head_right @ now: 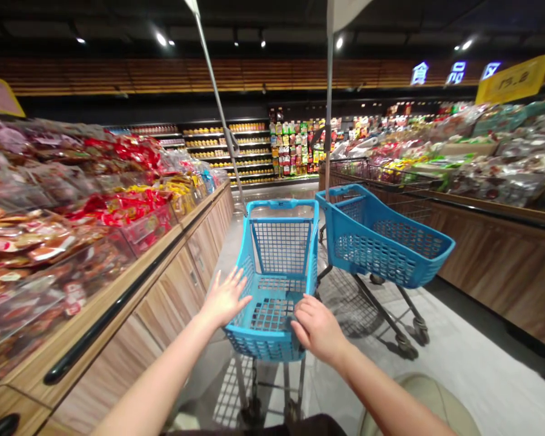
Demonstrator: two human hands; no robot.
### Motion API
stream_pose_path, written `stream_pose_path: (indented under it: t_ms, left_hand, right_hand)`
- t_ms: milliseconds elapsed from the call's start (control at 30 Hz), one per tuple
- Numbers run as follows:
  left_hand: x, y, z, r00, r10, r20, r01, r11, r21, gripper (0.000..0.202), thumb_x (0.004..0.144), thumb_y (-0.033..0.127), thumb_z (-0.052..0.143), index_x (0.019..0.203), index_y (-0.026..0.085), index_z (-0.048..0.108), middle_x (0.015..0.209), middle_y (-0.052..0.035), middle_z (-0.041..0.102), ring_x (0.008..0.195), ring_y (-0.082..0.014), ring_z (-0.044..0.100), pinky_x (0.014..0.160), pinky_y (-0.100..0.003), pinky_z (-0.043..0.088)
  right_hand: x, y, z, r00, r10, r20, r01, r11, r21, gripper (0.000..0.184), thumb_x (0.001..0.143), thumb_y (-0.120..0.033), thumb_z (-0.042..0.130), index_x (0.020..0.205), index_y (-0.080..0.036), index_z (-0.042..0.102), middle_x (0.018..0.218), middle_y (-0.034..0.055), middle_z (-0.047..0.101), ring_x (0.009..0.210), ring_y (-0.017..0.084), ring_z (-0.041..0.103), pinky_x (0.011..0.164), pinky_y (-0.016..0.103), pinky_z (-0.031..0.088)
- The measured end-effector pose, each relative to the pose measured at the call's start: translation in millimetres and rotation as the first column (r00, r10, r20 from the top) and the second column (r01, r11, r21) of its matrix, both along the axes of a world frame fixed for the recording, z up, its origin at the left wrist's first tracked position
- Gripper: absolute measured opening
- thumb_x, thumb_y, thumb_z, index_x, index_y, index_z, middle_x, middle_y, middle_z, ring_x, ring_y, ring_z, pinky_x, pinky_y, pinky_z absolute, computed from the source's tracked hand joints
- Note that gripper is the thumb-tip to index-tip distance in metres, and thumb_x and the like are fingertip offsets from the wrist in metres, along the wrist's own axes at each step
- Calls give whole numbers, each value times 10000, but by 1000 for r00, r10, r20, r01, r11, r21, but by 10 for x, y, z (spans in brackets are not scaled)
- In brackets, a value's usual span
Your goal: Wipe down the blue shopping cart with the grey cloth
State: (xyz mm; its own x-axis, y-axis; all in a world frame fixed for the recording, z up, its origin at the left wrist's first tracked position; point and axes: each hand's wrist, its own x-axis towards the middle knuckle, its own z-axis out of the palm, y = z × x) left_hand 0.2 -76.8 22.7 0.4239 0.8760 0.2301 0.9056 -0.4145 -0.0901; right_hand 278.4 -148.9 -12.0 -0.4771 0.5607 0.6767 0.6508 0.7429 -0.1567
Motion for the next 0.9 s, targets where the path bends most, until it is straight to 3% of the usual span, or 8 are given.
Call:
stream_pose_path:
  t_ms: [133, 267, 433, 533, 600, 667, 900]
  left_hand:
    - [-58, 80, -66, 983, 35, 181, -25, 998, -56, 539, 1002, 474, 210, 1482, 265, 336, 1580, -42, 265, 1484, -234, 99, 1162, -601, 101]
    - [76, 35, -180, 942, 100, 321, -85, 995, -61, 548, 1012, 449, 156, 1524, 262, 209, 1595, -37, 221, 1488, -209, 53, 1170, -577, 80]
    - [210, -9, -164, 942, 116, 314, -100, 993, -64, 580, 1004, 485, 154, 1530, 245, 193, 1601, -51, 192, 1489, -228, 52, 1161, -603, 78]
    - [215, -10, -126, 955, 142, 262, -129, 989, -67, 602, 992, 520, 184, 1520, 236, 242, 1598, -54, 201, 1488, -261, 57, 1152, -630, 62]
    - [208, -11, -109, 961, 155, 230, -142, 987, -75, 605, 987, 530, 207, 1510, 234, 277, 1594, -53, 216, 1486, -279, 62, 1147, -644, 60]
    - [219, -20, -109, 964, 164, 212, -150, 986, -78, 608, 985, 532, 215, 1506, 229, 289, 1591, -54, 224, 1485, -286, 69, 1144, -650, 72]
    - [532, -61, -202, 975, 155, 158, -154, 988, -20, 628, 972, 567, 213, 1506, 247, 293, 1594, -65, 222, 1483, -286, 97, 1154, -626, 112]
  right_hand:
    - [0, 54, -50, 985, -162, -60, 163, 986, 20, 168, 947, -209, 469, 896, -212, 629, 916, 56, 691, 988, 213, 627, 1039, 459, 438]
    - [-245, -34, -102, 924, -368, -109, 370, 929, 5, 210, 944, -226, 483, 788, -200, 620, 826, 84, 679, 947, 253, 628, 922, 446, 492]
    - [-799, -172, -223, 948, -294, -120, 292, 956, -35, 173, 892, -181, 546, 1034, -211, 640, 1050, 83, 690, 1051, 254, 591, 986, 451, 456]
    - [-941, -204, -260, 961, -268, -67, 266, 963, -45, 317, 850, -203, 616, 1164, -245, 605, 1170, 74, 665, 1175, 291, 528, 1105, 576, 293]
    - [-852, -212, -263, 958, -287, -1, 287, 957, -49, 406, 832, -219, 645, 1227, -279, 576, 1254, 72, 628, 1256, 329, 462, 1121, 665, 150]
    - [-637, -201, -265, 950, -309, 47, 311, 950, -36, 446, 832, -225, 648, 1264, -296, 558, 1302, 74, 599, 1293, 346, 421, 1114, 687, 96]
    - [217, 98, -284, 941, -331, 74, 332, 943, -7, 291, 888, -209, 576, 1171, -253, 629, 1157, 66, 649, 1099, 244, 549, 1103, 508, 299]
